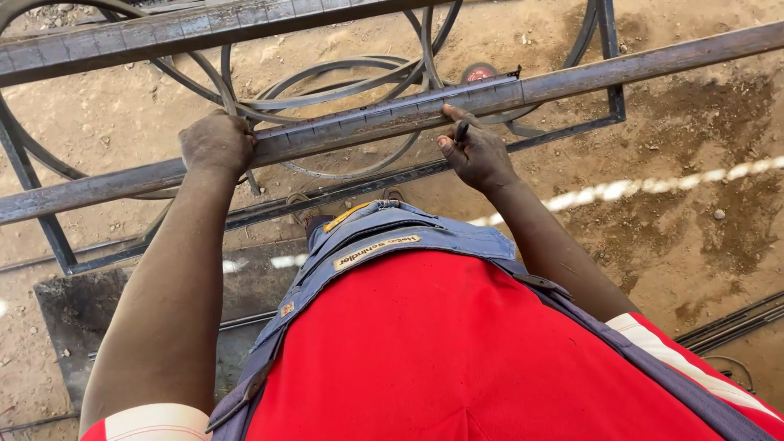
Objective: Marking layout lines on a metal rectangular tube using a square and a marker for future cutting.
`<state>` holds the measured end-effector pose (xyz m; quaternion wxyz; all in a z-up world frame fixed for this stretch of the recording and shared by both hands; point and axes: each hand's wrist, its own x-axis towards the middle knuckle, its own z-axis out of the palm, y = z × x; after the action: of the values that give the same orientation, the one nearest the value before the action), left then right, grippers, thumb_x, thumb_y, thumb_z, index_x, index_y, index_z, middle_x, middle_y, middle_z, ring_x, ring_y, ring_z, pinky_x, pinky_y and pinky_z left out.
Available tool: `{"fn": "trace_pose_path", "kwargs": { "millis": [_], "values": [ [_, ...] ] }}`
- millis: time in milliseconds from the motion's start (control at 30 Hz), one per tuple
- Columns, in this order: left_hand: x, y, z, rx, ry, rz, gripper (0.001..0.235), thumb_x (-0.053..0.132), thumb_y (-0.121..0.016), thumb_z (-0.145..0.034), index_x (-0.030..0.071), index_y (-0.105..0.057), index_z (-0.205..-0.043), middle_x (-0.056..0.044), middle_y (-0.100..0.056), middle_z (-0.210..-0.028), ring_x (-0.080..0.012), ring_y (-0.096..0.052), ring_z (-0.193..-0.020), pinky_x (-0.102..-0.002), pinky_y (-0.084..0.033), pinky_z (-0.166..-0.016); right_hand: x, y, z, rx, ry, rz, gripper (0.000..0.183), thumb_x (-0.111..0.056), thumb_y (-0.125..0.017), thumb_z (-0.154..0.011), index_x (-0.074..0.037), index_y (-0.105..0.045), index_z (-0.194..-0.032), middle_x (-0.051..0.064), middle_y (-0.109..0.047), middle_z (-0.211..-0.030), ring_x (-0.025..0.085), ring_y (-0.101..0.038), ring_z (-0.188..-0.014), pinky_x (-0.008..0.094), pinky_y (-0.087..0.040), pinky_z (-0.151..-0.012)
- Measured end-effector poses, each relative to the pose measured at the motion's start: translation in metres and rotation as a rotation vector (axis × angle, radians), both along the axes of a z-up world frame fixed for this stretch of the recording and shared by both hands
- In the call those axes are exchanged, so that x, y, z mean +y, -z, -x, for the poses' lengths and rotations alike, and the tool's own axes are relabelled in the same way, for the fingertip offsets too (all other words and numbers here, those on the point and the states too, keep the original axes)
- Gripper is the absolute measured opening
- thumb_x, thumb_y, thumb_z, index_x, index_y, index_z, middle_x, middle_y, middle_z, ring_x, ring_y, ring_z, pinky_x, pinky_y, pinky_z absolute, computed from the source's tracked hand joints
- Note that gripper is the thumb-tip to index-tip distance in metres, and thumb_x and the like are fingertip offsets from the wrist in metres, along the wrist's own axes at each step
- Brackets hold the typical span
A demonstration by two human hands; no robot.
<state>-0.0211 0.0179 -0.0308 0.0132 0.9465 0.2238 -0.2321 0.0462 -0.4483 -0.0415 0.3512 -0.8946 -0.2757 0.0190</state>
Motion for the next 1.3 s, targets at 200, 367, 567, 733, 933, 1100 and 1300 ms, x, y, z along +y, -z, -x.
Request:
{"fn": "trace_pose_path", "kwargs": {
  "millis": [200,367,567,733,933,1100,1300],
  "values": [
    [0.007,0.007,-0.001,0.05,0.024,0.027,0.026,0.038,-0.063,-0.091,0.04,-0.077,-0.113,0.001,-0.072,-0.127,-0.0331,-0.069,-0.117,-0.053,-0.051,-0.092,0.011,-0.007,0.003,-0.059,-0.04,0.069,0.026,-0.044,-0.063,-0.103,-0.02,-0.062,-0.094,-0.004,-0.062,-0.146,0.036,-0.07,-0.102,0.047,-0.058,-0.076],
    [0.003,0.002,-0.003,0.043,0.019,0.028,0.025,0.038,-0.065,-0.091,0.038,-0.078,-0.113,0.0,-0.072,-0.126,-0.0347,-0.069,-0.114,-0.054,-0.051,-0.092,0.03,-0.002,0.006,-0.077,-0.071,0.042,0.02,-0.043,-0.07,-0.099,-0.024,-0.065,-0.093,-0.007,-0.065,-0.142,0.035,-0.072,-0.098,0.045,-0.059,-0.075],
    [-0.008,-0.016,-0.001,0.03,0.008,0.032,0.026,0.033,-0.061,-0.091,0.032,-0.08,-0.11,-0.002,-0.074,-0.12,-0.0328,-0.07,-0.114,-0.052,-0.049,-0.093,0.058,-0.025,0.016,-0.091,-0.117,0.026,0.02,-0.041,-0.068,-0.098,-0.023,-0.063,-0.09,-0.005,-0.065,-0.141,0.039,-0.072,-0.085,0.048,-0.058,-0.068],
    [-0.01,-0.018,-0.002,0.061,-0.037,0.022,0.026,0.033,-0.063,-0.09,0.031,-0.079,-0.11,-0.002,-0.075,-0.118,-0.0311,-0.07,-0.115,-0.051,-0.051,-0.094,0.08,-0.029,0.02,-0.102,-0.181,0.039,0.026,-0.04,-0.067,-0.099,-0.018,-0.062,-0.086,-0.002,-0.067,-0.138,0.044,-0.071,-0.077,0.049,-0.056,-0.063],
    [-0.016,-0.026,-0.003,0.005,-0.027,0.05,0.027,0.028,-0.062,-0.09,0.02,-0.08,-0.107,-0.008,-0.078,-0.111,-0.0344,-0.071,-0.112,-0.052,-0.053,-0.089,0.106,-0.039,0.027,-0.104,-0.262,0.06,0.024,-0.04,-0.068,-0.095,-0.019,-0.061,-0.087,-0.004,-0.064,-0.14,0.041,-0.071,-0.077,0.049,-0.058,-0.064],
    [-0.015,-0.028,-0.001,-0.003,0.003,0.041,0.026,0.025,-0.062,-0.089,0.018,-0.081,-0.105,-0.007,-0.079,-0.108,-0.0342,-0.073,-0.108,-0.051,-0.055,-0.087,0.12,-0.042,0.029,-0.079,-0.295,0.128,0.024,-0.039,-0.065,-0.098,-0.017,-0.06,-0.09,0.001,-0.063,-0.139,0.043,-0.071,-0.078,0.049,-0.059,-0.064],
    [-0.015,-0.023,-0.002,0.004,0.007,0.056,0.025,0.025,-0.061,-0.089,0.019,-0.081,-0.103,-0.003,-0.079,-0.109,-0.0329,-0.073,-0.108,-0.053,-0.053,-0.09,0.146,-0.044,0.028,-0.018,-0.416,0.201,0.025,-0.04,-0.067,-0.094,-0.015,-0.062,-0.091,0.001,-0.061,-0.141,0.043,-0.072,-0.079,0.05,-0.06,-0.068]
  ]
}}
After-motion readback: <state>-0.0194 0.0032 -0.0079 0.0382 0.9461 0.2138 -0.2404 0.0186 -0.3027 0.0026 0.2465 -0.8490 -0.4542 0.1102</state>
